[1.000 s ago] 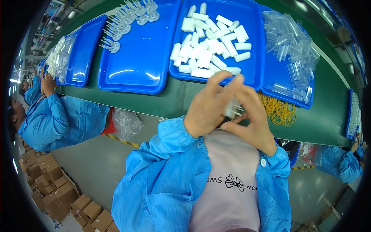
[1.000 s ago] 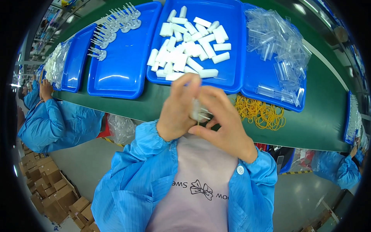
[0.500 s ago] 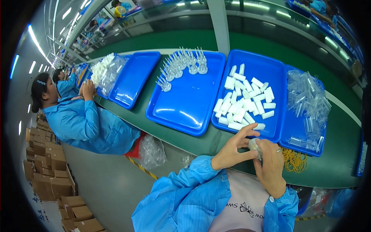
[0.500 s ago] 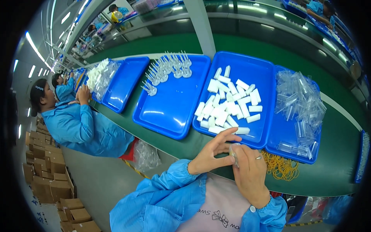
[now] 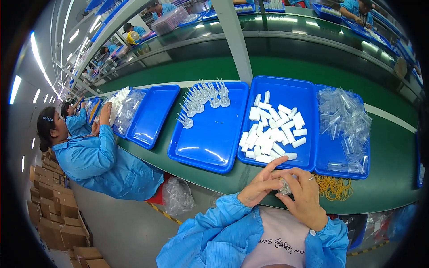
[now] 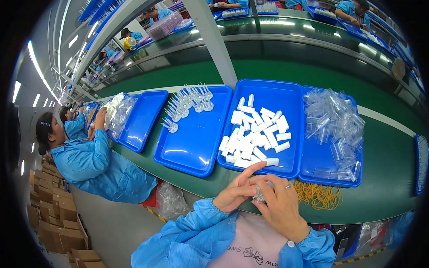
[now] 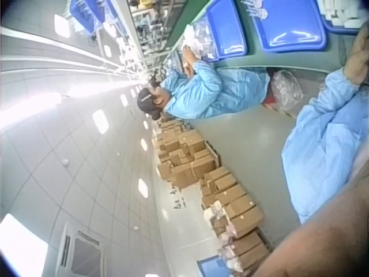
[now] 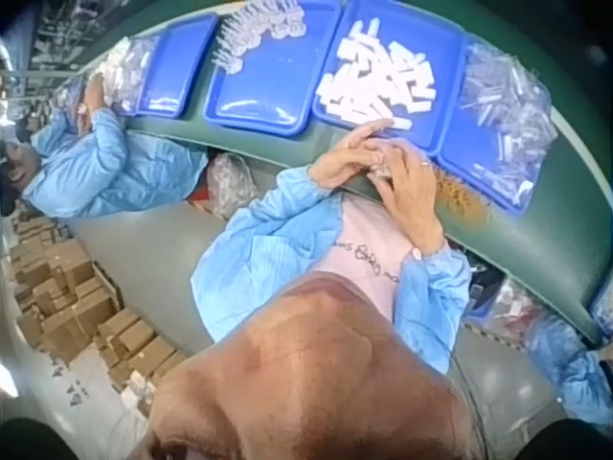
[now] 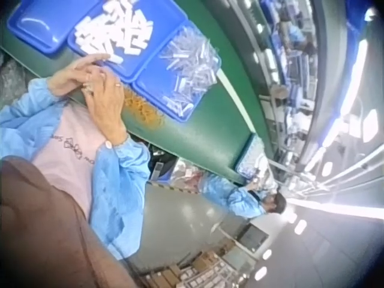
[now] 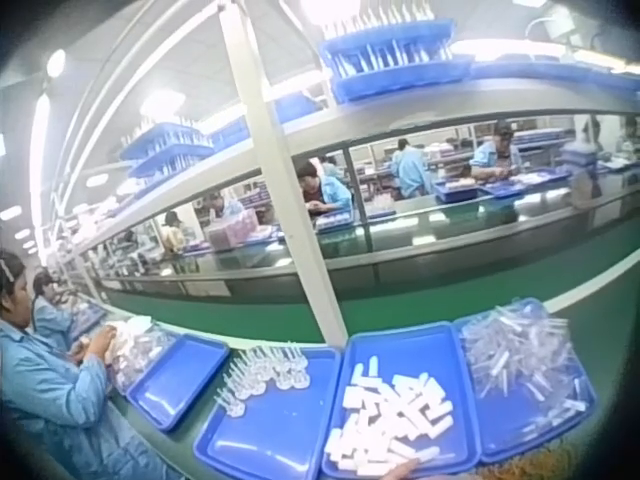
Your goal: The person assembles components by mounting white blocks onto the prongs of a base, sliding transparent plastic sleeves over each block, and securing the bundle with a rubber band.
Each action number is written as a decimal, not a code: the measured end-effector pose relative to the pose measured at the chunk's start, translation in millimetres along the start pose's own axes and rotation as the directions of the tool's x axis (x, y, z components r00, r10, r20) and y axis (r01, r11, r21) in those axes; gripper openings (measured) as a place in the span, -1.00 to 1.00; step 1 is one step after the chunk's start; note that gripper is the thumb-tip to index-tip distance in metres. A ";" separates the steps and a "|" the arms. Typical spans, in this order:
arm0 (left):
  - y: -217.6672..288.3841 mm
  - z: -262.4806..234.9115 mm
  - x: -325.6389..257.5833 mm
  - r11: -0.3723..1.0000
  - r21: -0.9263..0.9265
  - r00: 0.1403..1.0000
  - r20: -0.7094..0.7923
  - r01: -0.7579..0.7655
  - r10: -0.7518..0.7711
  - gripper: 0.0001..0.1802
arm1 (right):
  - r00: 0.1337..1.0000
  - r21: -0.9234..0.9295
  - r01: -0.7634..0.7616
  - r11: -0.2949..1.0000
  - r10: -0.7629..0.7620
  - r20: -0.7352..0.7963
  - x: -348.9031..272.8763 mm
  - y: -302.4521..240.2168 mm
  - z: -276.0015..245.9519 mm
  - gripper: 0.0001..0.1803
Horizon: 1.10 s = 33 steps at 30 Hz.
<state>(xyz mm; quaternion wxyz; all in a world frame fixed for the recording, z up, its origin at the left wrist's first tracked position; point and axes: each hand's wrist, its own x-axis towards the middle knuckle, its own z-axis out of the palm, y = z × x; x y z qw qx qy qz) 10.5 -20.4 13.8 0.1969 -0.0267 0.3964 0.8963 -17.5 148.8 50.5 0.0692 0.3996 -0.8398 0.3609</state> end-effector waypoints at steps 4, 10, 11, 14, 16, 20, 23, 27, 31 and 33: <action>-1.4 2.1 -1.8 0.998 -0.067 1.000 -0.004 0.008 -0.008 -0.08 | 0.999 0.031 -0.018 0.999 0.017 0.035 0.3 3.3 0.3 -0.43; 17.9 -4.9 -12.0 0.954 0.103 0.958 0.085 -0.281 0.274 0.01 | 0.995 0.112 0.027 0.993 -0.037 0.088 49.7 18.7 -59.3 -0.44; 26.8 -10.9 -14.5 0.930 0.198 0.950 0.068 -0.311 0.304 0.04 | 0.998 0.117 0.034 0.992 -0.041 0.057 67.5 24.7 -70.9 -0.45; 49.9 -33.6 -31.3 0.767 0.557 0.836 -0.217 -0.318 0.504 -0.37 | 0.998 -0.009 0.053 0.999 -0.053 -0.025 127.9 67.4 -83.9 -0.48; 66.1 -58.2 -39.6 0.602 0.757 0.670 -0.312 -0.254 0.674 -0.51 | 0.998 -0.058 0.046 0.997 -0.049 -0.047 175.7 111.7 -83.7 -0.57; 110.1 -109.7 -52.4 0.179 0.983 0.580 -0.174 0.050 0.796 -0.58 | 0.980 -0.214 -0.185 0.959 0.164 -0.112 243.2 215.3 -67.1 -0.50; 131.9 -139.7 -58.5 -0.315 0.880 0.577 0.059 0.355 0.815 -0.57 | 0.929 -0.184 -0.363 0.913 0.338 -0.152 283.0 277.7 -36.2 -0.46; 145.8 -163.4 -52.5 -0.322 0.765 0.536 -0.036 0.557 0.844 -0.51 | 0.876 -0.189 -0.478 0.858 0.450 -0.176 294.7 294.6 -12.2 -0.47; 159.1 -181.2 -48.8 -0.242 0.747 0.449 -0.084 0.619 0.890 -0.56 | 0.804 -0.145 -0.595 0.791 0.583 -0.119 290.5 299.3 -7.2 -0.41; 160.1 -191.7 -51.2 -0.326 0.724 0.447 0.026 0.608 0.894 -0.62 | 0.863 -0.302 -0.504 0.809 0.477 -0.166 288.5 293.6 -8.0 -0.31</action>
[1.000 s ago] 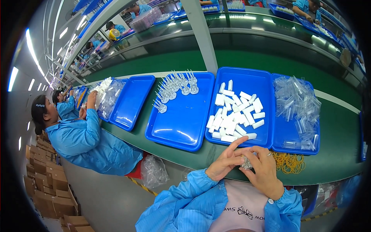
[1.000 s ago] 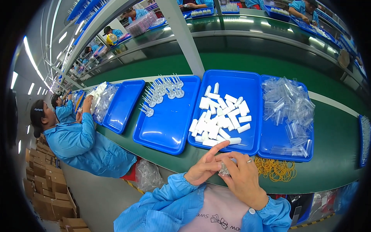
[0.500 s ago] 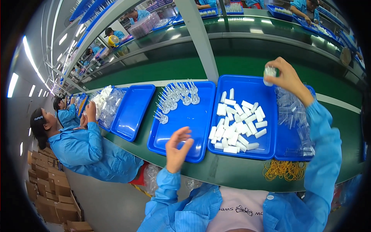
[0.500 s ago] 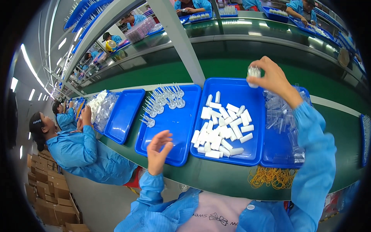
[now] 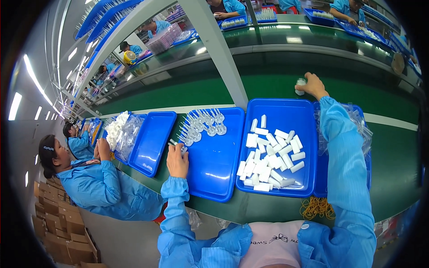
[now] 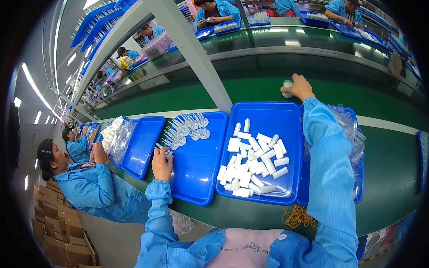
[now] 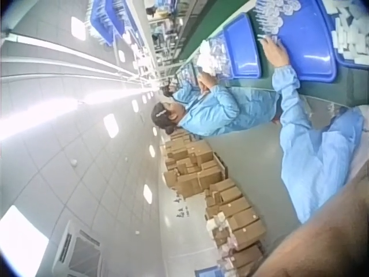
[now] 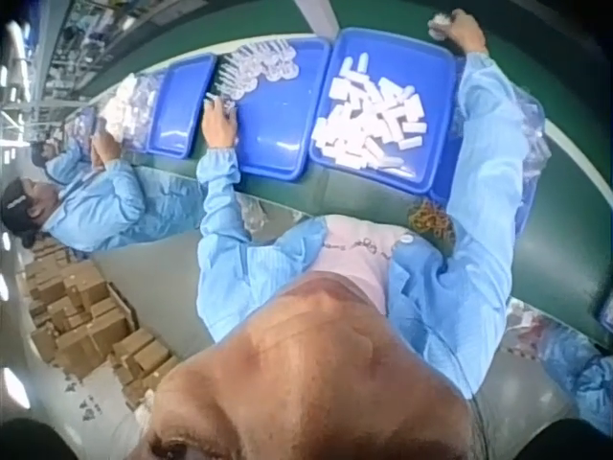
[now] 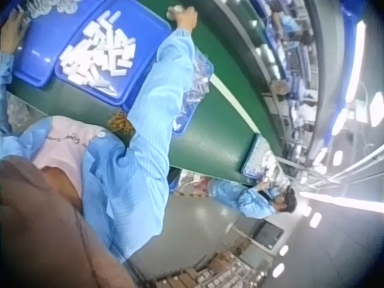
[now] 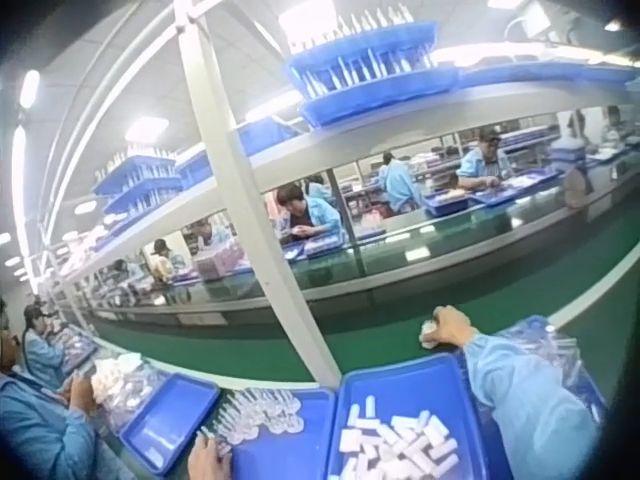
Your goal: The person assembles components by mounting white blocks onto the prongs of a base, sliding transparent plastic sleeves over each block, and securing the bundle with a rubber band.
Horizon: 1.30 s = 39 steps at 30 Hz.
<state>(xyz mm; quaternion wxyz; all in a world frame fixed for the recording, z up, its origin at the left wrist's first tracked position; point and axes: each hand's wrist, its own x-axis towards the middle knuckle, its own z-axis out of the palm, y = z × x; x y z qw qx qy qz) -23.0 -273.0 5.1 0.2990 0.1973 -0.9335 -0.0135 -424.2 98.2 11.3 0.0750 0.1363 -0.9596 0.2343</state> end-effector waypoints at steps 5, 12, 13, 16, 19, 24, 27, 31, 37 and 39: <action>5.0 -7.6 -3.0 0.998 -0.054 0.997 -0.077 -0.009 0.005 -0.75 | 0.983 0.074 0.178 0.981 -0.175 -0.047 -6.5 -1.0 -36.2 -0.40; 30.4 -43.6 -41.1 0.669 -0.718 0.975 0.062 0.193 -0.214 -0.82 | 0.821 0.401 0.509 0.762 -0.570 0.041 -86.0 -37.0 -72.6 -0.78; 42.4 -52.1 -45.7 0.638 -0.736 0.970 0.107 0.226 -0.220 -0.84 | 0.802 0.430 0.504 0.749 -0.591 0.089 -99.8 -43.6 -71.7 -0.82; 69.9 -59.1 -64.9 0.489 -0.835 0.964 0.170 0.251 -0.204 -0.83 | 0.762 0.292 0.578 0.762 -0.632 0.141 -133.1 -52.2 -55.7 -0.85; 99.3 -66.1 -84.2 0.374 -0.875 0.950 0.255 0.306 -0.180 -0.80 | 0.809 0.165 0.504 0.848 -0.530 0.256 -151.7 -59.7 -34.0 -0.81; 141.4 -74.9 -109.8 0.082 -0.922 0.923 0.370 0.379 -0.109 -0.79 | 0.828 0.049 0.518 0.854 -0.516 0.221 -165.2 -75.0 -0.1 -0.62; 155.3 -74.5 -118.8 -0.028 -0.900 0.900 0.436 0.436 -0.022 -0.77 | 0.799 0.124 0.522 0.844 -0.535 0.275 -174.6 -78.2 1.3 -0.63; 158.6 -67.7 -127.4 -0.155 -0.860 0.870 0.492 0.487 0.004 -0.70 | 0.718 0.092 0.688 0.720 -0.694 0.060 -186.4 -71.5 -7.8 -0.64; 165.1 -73.2 -128.9 -0.208 -0.883 0.906 0.417 0.421 0.065 -0.74 | 0.836 0.586 0.359 0.726 -0.530 0.144 -232.8 -93.9 -78.8 -0.66; 167.3 -71.8 -128.8 -0.199 -0.891 0.913 0.397 0.408 0.094 -0.75 | 0.830 0.869 -0.061 0.491 -0.458 0.317 -247.0 -90.8 -88.1 -0.74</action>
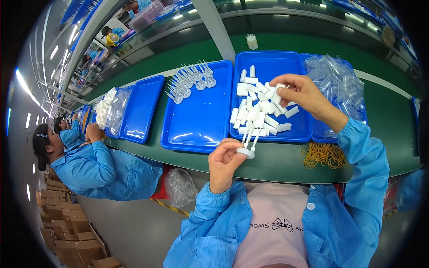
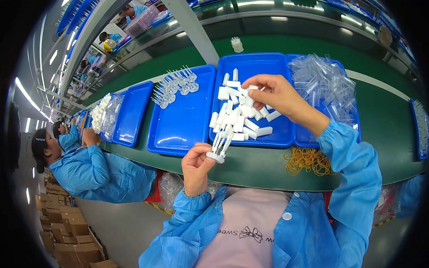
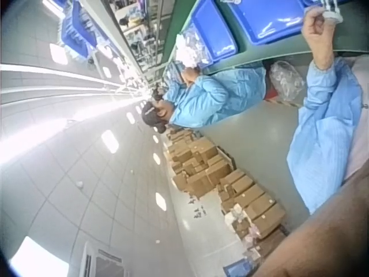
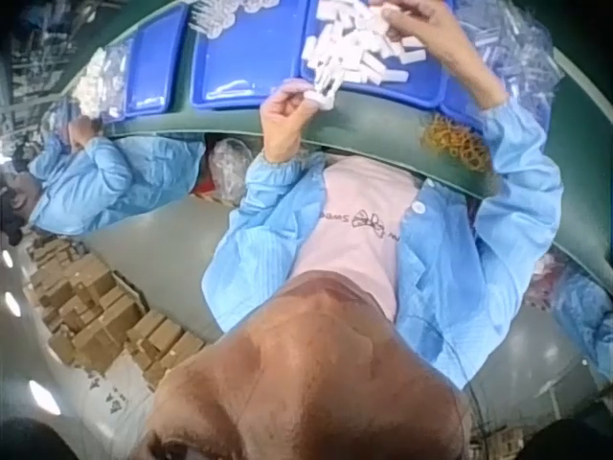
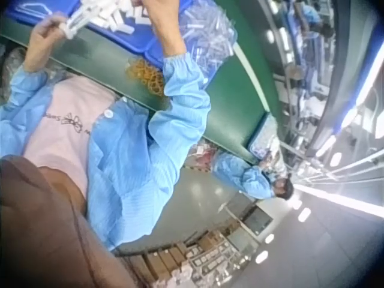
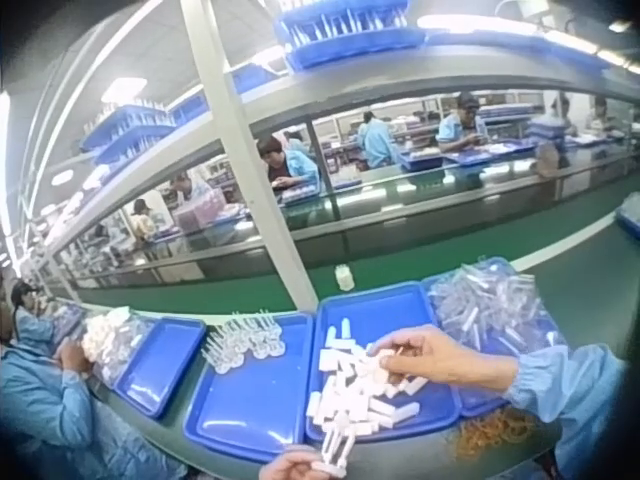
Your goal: The person assembles components by mounting white blocks onto the prongs of a base, sliding transparent plastic sleeves over each block, and securing the bundle with a rubber band.
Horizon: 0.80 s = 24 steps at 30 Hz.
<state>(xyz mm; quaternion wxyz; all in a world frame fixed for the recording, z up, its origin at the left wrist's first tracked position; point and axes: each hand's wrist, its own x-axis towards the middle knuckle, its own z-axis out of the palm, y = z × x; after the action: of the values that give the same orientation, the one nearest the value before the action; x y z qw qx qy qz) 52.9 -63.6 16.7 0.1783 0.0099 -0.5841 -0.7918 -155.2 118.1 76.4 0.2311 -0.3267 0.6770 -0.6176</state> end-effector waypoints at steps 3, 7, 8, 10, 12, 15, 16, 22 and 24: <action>0.6 9.0 2.1 1.000 -0.018 0.999 0.035 0.014 -0.014 -0.78 | 0.990 0.309 -0.127 0.942 0.140 -0.021 -21.8 -0.2 8.3 -0.74; 2.7 18.5 7.7 1.000 0.019 0.995 0.103 0.002 -0.004 -0.80 | 0.977 0.562 -0.169 0.809 0.214 -0.014 -30.4 10.2 13.0 -0.69; 1.5 18.8 8.7 0.999 0.036 0.994 0.110 -0.002 -0.002 -0.81 | 0.978 0.586 -0.168 0.793 0.209 -0.003 -30.4 14.7 13.1 -0.68; 2.8 21.9 11.0 0.998 0.055 0.991 0.136 -0.028 0.020 -0.84 | 0.977 0.595 -0.166 0.787 0.214 -0.010 -32.7 12.6 15.4 -0.66; 4.9 26.0 10.5 0.999 0.049 0.991 0.134 0.007 -0.013 -0.84 | 0.973 0.598 -0.170 0.783 0.229 -0.022 -34.5 14.9 16.9 -0.65; 2.7 28.9 10.7 0.998 0.054 0.991 0.129 0.031 -0.037 -0.86 | 0.974 0.592 -0.178 0.786 0.226 -0.008 -37.6 19.3 14.4 -0.66; 1.6 28.1 10.9 0.997 0.062 0.990 0.132 0.035 -0.043 -0.86 | 0.974 0.592 -0.182 0.785 0.225 0.001 -37.9 20.1 13.7 -0.67; 0.7 27.0 13.7 0.997 0.058 0.989 0.139 0.046 -0.054 -0.86 | 0.979 0.559 -0.159 0.814 0.204 -0.018 -37.3 21.0 8.4 -0.68; 1.7 25.5 14.1 0.997 0.056 0.989 0.132 0.052 -0.059 -0.86 | 0.983 0.551 -0.145 0.822 0.183 -0.014 -35.9 19.8 10.1 -0.67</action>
<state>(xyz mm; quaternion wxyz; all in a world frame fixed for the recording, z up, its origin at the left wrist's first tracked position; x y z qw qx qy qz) 34.5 -44.7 29.1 0.1163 -0.0224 -0.6149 -0.7796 -126.6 137.7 52.3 0.3444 -0.1667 0.5051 -0.7736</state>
